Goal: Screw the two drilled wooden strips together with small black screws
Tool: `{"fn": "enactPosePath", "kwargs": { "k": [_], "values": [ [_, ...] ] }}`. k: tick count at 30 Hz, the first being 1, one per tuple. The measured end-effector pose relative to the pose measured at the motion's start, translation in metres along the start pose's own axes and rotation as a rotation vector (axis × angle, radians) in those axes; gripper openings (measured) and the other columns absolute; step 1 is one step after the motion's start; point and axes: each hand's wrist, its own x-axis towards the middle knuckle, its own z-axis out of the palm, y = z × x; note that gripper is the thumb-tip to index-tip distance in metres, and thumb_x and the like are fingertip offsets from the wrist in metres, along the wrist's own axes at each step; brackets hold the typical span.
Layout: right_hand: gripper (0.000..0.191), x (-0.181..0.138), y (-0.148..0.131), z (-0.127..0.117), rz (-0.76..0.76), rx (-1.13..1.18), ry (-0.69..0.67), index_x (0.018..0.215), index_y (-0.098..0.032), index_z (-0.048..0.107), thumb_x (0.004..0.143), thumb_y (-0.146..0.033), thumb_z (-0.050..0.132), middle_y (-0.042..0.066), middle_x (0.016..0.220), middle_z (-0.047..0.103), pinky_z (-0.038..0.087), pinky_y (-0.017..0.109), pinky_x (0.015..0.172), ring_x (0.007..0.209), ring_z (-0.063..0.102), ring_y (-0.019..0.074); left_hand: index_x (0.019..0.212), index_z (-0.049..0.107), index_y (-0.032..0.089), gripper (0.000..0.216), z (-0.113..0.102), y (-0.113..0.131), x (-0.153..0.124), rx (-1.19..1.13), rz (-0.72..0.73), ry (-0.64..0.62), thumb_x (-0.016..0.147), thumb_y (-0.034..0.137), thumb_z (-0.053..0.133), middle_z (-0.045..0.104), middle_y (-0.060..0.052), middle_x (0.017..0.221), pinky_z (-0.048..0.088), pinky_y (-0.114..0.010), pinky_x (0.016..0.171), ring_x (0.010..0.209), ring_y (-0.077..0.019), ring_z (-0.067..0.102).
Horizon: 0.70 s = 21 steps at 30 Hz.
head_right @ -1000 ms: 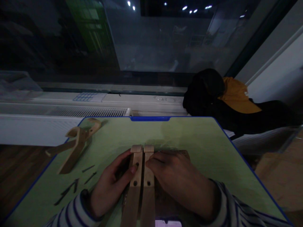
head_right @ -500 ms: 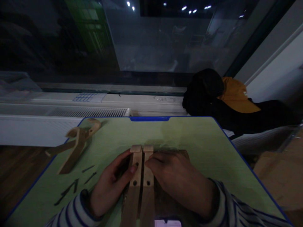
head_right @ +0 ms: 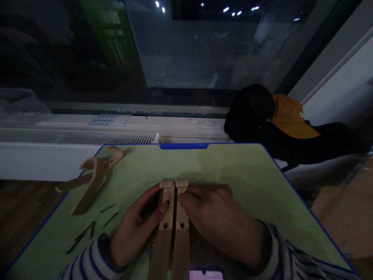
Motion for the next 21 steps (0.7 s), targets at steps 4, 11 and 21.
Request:
{"fn": "enactPosePath", "kwargs": {
  "k": [4,11,21],
  "values": [
    [0.018,0.000,0.001,0.001,0.005,-0.005,-0.009,0.103,-0.023,0.054,0.091,-0.018,0.042,0.002,0.096,0.064,0.048,0.037,0.077,0.084,0.061,0.0182,0.121,0.049,0.019,0.039,0.000,-0.001,0.000,0.001,0.000,0.010,0.083,0.027,0.056,0.057,-0.008,0.124,0.037,-0.041,0.102,0.115,-0.0232,0.052],
    [0.021,-0.001,0.003,0.003,0.010,-0.032,0.007,0.109,-0.024,0.053,0.091,-0.021,0.042,0.002,0.104,0.065,0.050,0.040,0.079,0.088,0.062,0.0187,0.120,0.050,0.018,0.038,0.001,0.001,0.001,-0.007,0.007,0.007,0.083,0.026,0.056,0.058,-0.008,0.123,0.038,-0.040,0.102,0.114,-0.0221,0.053],
    [0.020,-0.010,0.001,-0.023,-0.009,-0.047,0.086,0.101,-0.024,0.059,0.092,-0.026,0.041,0.001,0.092,0.068,0.050,0.031,0.069,0.077,0.064,0.0161,0.122,0.049,0.019,0.039,-0.001,0.000,0.000,-0.012,0.021,-0.009,0.084,0.027,0.056,0.059,-0.007,0.123,0.038,-0.039,0.102,0.114,-0.0217,0.054]
  ]
}}
